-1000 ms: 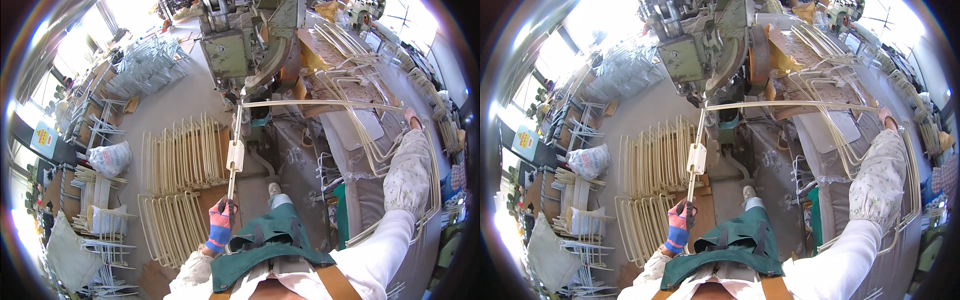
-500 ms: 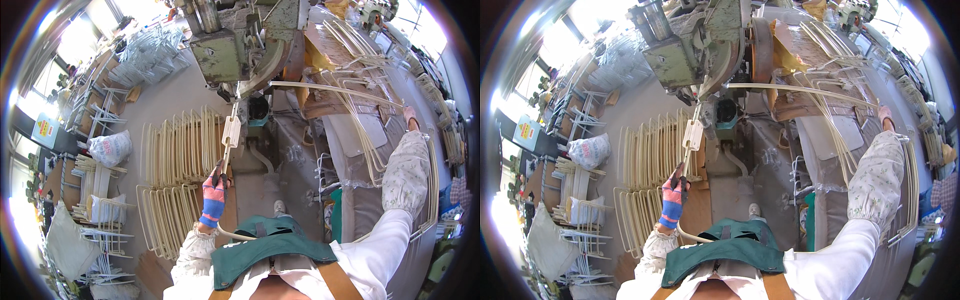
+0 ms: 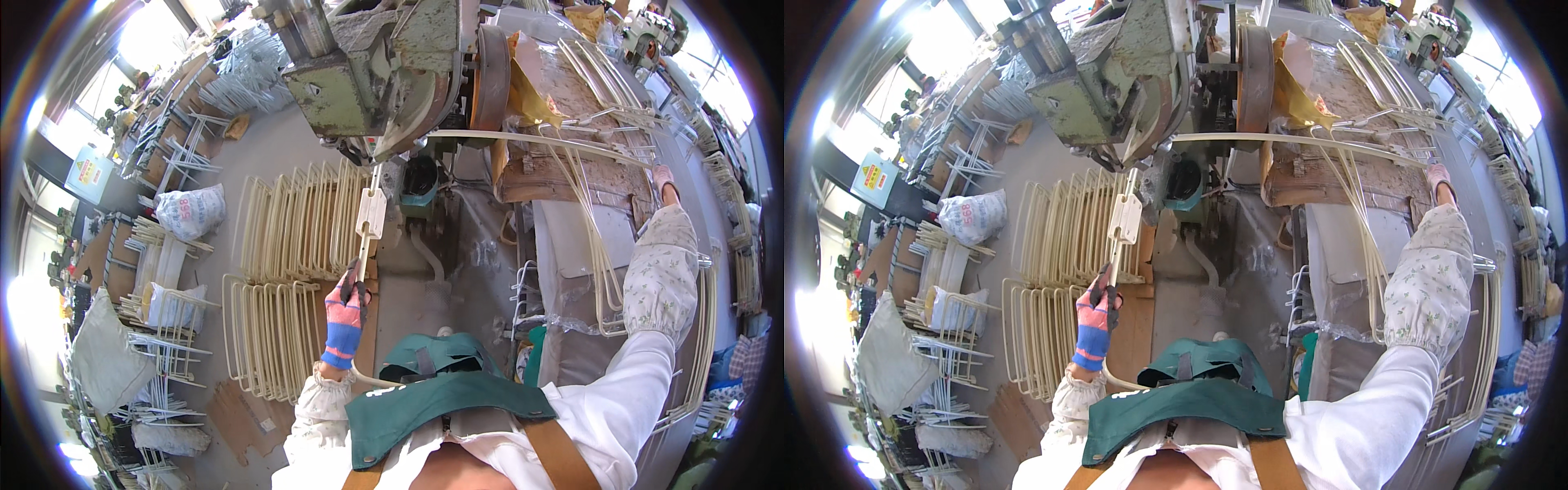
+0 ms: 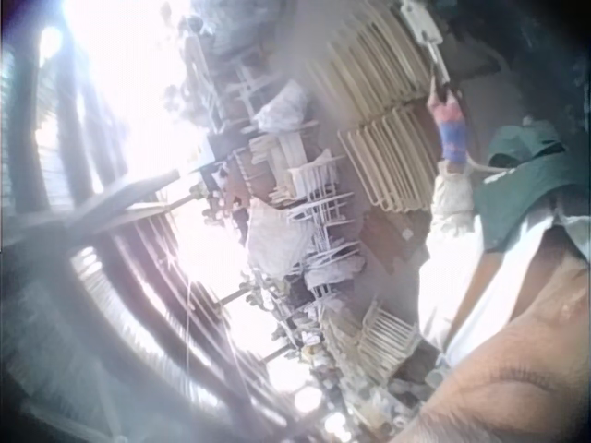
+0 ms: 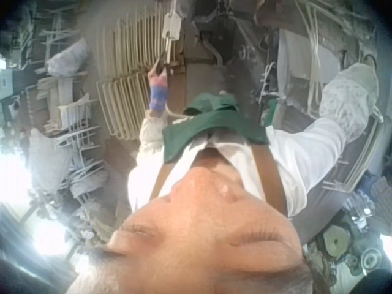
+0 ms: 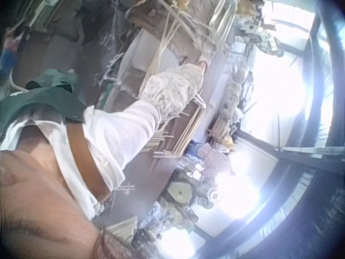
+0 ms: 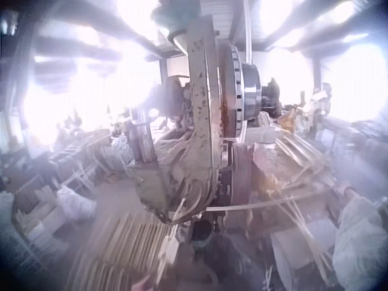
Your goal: The person picks up metal frame components and inserts them into a press machine to join the pieces. They repeat this process for multiple frames, stacking the finished units on the floor.
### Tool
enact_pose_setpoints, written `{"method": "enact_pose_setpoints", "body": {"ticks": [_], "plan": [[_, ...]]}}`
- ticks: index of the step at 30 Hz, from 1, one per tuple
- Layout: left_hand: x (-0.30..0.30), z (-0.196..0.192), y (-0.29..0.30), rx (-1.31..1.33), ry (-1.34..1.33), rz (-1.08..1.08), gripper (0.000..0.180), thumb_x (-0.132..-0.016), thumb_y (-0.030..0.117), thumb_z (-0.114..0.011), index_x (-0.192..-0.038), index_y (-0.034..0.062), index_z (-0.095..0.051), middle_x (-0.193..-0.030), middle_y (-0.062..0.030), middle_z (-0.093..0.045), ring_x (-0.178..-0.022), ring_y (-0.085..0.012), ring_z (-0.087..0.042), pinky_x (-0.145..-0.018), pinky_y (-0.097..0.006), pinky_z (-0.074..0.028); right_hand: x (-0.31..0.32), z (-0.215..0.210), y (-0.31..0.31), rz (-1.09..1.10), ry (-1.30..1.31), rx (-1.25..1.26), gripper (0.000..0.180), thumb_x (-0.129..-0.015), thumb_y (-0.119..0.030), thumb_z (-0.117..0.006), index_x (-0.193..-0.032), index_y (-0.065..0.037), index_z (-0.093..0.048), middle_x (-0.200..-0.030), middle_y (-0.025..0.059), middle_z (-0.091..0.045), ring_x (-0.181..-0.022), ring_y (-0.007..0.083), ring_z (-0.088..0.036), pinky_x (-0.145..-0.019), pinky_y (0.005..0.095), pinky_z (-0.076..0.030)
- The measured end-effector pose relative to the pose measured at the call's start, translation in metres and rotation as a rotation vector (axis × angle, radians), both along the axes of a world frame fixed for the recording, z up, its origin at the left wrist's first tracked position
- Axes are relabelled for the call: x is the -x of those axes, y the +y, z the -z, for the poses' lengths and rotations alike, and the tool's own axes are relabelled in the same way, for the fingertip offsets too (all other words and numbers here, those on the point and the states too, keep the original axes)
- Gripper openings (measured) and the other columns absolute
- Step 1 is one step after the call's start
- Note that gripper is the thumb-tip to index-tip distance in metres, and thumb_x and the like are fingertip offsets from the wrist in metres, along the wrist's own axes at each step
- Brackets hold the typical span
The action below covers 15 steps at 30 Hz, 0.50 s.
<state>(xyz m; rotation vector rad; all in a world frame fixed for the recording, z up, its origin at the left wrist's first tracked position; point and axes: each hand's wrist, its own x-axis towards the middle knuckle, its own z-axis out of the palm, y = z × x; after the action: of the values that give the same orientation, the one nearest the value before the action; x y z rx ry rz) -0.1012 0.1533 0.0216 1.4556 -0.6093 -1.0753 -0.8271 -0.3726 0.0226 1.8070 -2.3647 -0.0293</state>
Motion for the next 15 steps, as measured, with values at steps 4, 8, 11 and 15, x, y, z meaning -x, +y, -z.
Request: {"method": "enact_pose_setpoints", "body": {"ticks": [4, 8, 11, 15], "plan": [[0.005, -0.012, 0.007, -0.024, -0.168, -0.131, 0.039, -0.088, 0.006, -0.042, -0.126, 0.0160, -0.047, -0.060, 0.0052, -0.046, -0.045, -0.0006, -0.032, -0.039, -0.016, -0.026, -0.086, 0.037, -0.034, -0.164, -0.021, -0.054, 0.038, -0.082, -0.034, -0.042, -0.092, -0.003, -0.063, -0.098, 0.0212, -0.059, -0.097, 0.0354, -0.055, -0.080, 0.0430, -0.044], [0.002, 0.008, -0.007, 0.011, -0.094, -0.072, 0.039, -0.088, 0.006, -0.042, -0.126, 0.0155, -0.046, -0.060, 0.0052, -0.046, -0.046, -0.0003, -0.032, -0.040, -0.016, -0.026, -0.020, 0.029, -0.045, -0.095, 0.033, -0.004, 0.046, -0.085, -0.036, -0.036, -0.089, 0.001, -0.062, -0.094, 0.0234, -0.059, -0.096, 0.0373, -0.055, -0.079, 0.0440, -0.043], [0.001, 0.020, 0.000, 0.033, -0.112, -0.129, 0.039, -0.088, 0.006, -0.042, -0.126, 0.0155, -0.046, -0.059, 0.0055, -0.045, -0.045, -0.0004, -0.031, -0.039, -0.016, -0.025, -0.054, 0.040, -0.072, -0.061, -0.096, 0.026, 0.052, -0.087, -0.041, -0.032, -0.089, 0.000, -0.063, -0.094, 0.0236, -0.059, -0.096, 0.0374, -0.055, -0.077, 0.0447, -0.043], [-0.003, 0.026, -0.002, 0.018, -0.112, -0.069, 0.040, -0.089, 0.006, -0.042, -0.127, 0.0160, -0.044, -0.059, 0.0057, -0.044, -0.044, -0.0007, -0.030, -0.038, -0.017, -0.024, -0.001, 0.026, -0.081, -0.138, 0.180, -0.075, 0.048, -0.087, -0.040, -0.034, -0.088, -0.003, -0.065, -0.094, 0.0229, -0.059, -0.094, 0.0350, -0.057, -0.075, 0.0437, -0.044]]}}
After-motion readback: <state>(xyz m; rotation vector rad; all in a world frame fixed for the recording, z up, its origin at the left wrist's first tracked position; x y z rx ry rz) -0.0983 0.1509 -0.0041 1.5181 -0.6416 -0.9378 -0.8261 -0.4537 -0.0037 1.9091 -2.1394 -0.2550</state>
